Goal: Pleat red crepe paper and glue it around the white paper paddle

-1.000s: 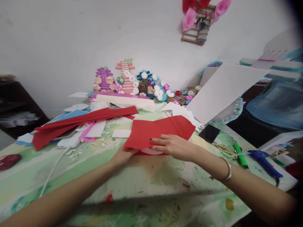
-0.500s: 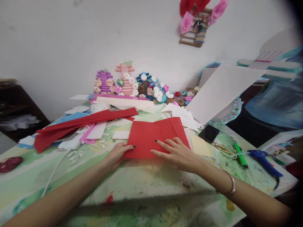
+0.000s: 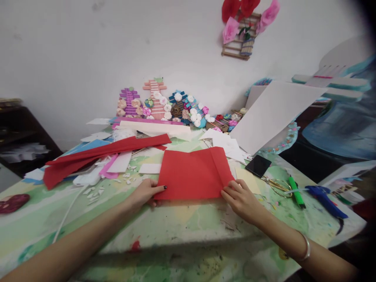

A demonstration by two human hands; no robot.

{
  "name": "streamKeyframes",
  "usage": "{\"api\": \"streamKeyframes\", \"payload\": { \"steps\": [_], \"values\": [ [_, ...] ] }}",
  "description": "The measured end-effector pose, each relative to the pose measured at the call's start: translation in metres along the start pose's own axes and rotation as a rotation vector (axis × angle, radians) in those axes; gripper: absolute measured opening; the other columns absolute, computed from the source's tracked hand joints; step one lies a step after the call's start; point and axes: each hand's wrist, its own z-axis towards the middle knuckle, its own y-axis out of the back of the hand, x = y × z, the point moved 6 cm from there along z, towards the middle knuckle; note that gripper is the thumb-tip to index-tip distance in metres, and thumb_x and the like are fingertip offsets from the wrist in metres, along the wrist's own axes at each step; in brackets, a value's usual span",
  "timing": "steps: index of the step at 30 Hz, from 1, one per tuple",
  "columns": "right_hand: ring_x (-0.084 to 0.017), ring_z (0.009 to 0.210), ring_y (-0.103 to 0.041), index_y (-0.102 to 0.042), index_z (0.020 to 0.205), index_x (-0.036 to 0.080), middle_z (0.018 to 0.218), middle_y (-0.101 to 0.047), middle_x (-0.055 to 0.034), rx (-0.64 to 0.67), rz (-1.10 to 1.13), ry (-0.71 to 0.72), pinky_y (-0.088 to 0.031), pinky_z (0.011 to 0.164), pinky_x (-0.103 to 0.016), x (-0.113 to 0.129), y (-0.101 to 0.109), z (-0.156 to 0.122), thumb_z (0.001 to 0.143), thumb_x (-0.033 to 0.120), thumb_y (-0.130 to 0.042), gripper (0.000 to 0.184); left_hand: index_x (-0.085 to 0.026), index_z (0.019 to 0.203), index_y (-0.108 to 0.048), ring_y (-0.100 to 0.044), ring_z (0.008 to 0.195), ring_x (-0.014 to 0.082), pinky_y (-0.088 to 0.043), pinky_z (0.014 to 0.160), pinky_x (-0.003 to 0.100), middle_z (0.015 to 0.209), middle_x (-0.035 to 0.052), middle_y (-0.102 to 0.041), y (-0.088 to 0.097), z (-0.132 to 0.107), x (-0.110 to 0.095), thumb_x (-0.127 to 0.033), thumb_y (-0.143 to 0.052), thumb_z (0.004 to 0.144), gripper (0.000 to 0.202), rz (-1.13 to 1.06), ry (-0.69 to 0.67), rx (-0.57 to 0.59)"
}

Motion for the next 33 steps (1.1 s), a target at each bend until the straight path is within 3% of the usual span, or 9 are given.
{"api": "streamKeyframes", "payload": {
  "steps": [4, 7, 10, 14, 15, 19, 21, 27, 33],
  "values": [
    [-0.023, 0.081, -0.050, -0.063, 0.080, 0.017, 0.074, -0.063, -0.0075, 0.008, 0.122, -0.055, -0.037, 0.080, -0.041, 0.001, 0.000, -0.003, 0.088, 0.010, -0.050, 0.017, -0.007, 0.076, -0.069, -0.053, 0.034, 0.0126, -0.042, 0.033, 0.019, 0.048, 0.0088, -0.064, -0.001, 0.001, 0.000, -0.042, -0.070, 0.075, 0.035, 0.087, 0.011, 0.018],
    [-0.023, 0.086, -0.053, -0.065, 0.092, 0.019, 0.084, -0.068, -0.0075, -0.074, 0.338, -0.233, -0.039, 0.081, -0.041, -0.021, 0.000, 0.000, 0.086, 0.017, -0.053, 0.013, -0.008, 0.078, -0.069, -0.056, 0.037, 0.0143, -0.044, 0.036, 0.021, 0.050, 0.0095, -0.065, -0.002, -0.002, -0.005, -0.044, -0.072, 0.072, 0.037, 0.121, 0.037, 0.069],
    [-0.023, 0.088, -0.056, -0.063, 0.098, 0.018, 0.094, -0.069, -0.0091, -0.228, 0.495, -0.616, -0.042, 0.080, -0.040, -0.073, -0.008, 0.004, 0.088, 0.029, -0.051, 0.020, -0.010, 0.082, -0.069, -0.062, 0.045, 0.0174, -0.048, 0.040, 0.022, 0.057, 0.0093, -0.068, 0.004, -0.003, -0.012, -0.051, -0.075, 0.068, 0.044, 0.163, 0.066, 0.120],
    [-0.023, 0.090, -0.060, -0.058, 0.108, 0.016, 0.115, -0.064, -0.0133, -0.224, 0.726, -1.204, -0.045, 0.077, -0.035, -0.145, -0.049, 0.010, 0.076, 0.050, -0.063, 0.048, -0.012, 0.081, -0.065, -0.068, 0.056, 0.0214, -0.047, 0.043, 0.023, 0.073, 0.0110, -0.071, 0.027, 0.017, -0.030, -0.063, -0.074, 0.063, 0.055, 0.202, 0.058, 0.044],
    [-0.023, 0.089, -0.060, -0.059, 0.107, 0.015, 0.111, -0.065, -0.0147, -0.217, 0.743, -1.265, -0.045, 0.075, -0.034, -0.157, -0.058, 0.015, 0.075, 0.054, -0.062, 0.050, -0.012, 0.080, -0.063, -0.067, 0.055, 0.0199, -0.045, 0.043, 0.022, 0.073, 0.0112, -0.071, 0.034, 0.026, -0.036, -0.065, -0.071, 0.065, 0.056, 0.207, 0.041, -0.008],
    [-0.019, 0.069, -0.060, -0.064, 0.083, 0.013, 0.078, -0.069, -0.0104, -0.185, 0.830, -1.339, -0.043, 0.061, -0.029, -0.181, -0.093, 0.036, 0.075, 0.056, -0.058, 0.044, -0.013, 0.072, -0.058, -0.051, 0.037, 0.0103, -0.035, 0.040, 0.022, 0.065, 0.0060, -0.068, 0.058, 0.070, -0.063, -0.060, -0.066, 0.073, 0.048, 0.214, -0.066, -0.313],
    [-0.017, 0.062, -0.058, -0.064, 0.074, 0.014, 0.066, -0.066, -0.0074, -0.188, 0.871, -1.342, -0.041, 0.056, -0.027, -0.184, -0.106, 0.043, 0.075, 0.054, -0.058, 0.041, -0.013, 0.067, -0.057, -0.044, 0.034, 0.0088, -0.029, 0.039, 0.022, 0.057, 0.0036, -0.064, 0.060, 0.090, -0.073, -0.052, -0.066, 0.076, 0.042, 0.208, -0.096, -0.380],
    [-0.016, 0.056, -0.055, -0.066, 0.067, 0.014, 0.058, -0.063, -0.0048, -0.235, 0.919, -1.348, -0.037, 0.050, -0.025, -0.192, -0.132, 0.043, 0.072, 0.052, -0.058, 0.040, -0.018, 0.053, -0.043, -0.030, 0.030, 0.0068, -0.017, 0.038, 0.021, 0.035, -0.0069, -0.034, 0.048, 0.130, -0.078, -0.037, -0.065, 0.075, 0.037, 0.089, -0.130, -0.353],
    [-0.017, 0.059, -0.056, -0.069, 0.070, 0.014, 0.060, -0.064, -0.0036, -0.197, 0.859, -1.390, -0.035, 0.052, -0.025, -0.205, -0.151, 0.027, 0.073, 0.046, -0.056, 0.035, -0.019, 0.055, -0.037, -0.024, 0.032, 0.0040, -0.013, 0.037, 0.019, 0.037, -0.0099, -0.027, 0.049, 0.143, -0.069, -0.033, -0.068, 0.068, 0.036, -0.015, -0.146, -0.270]
  ]
}}
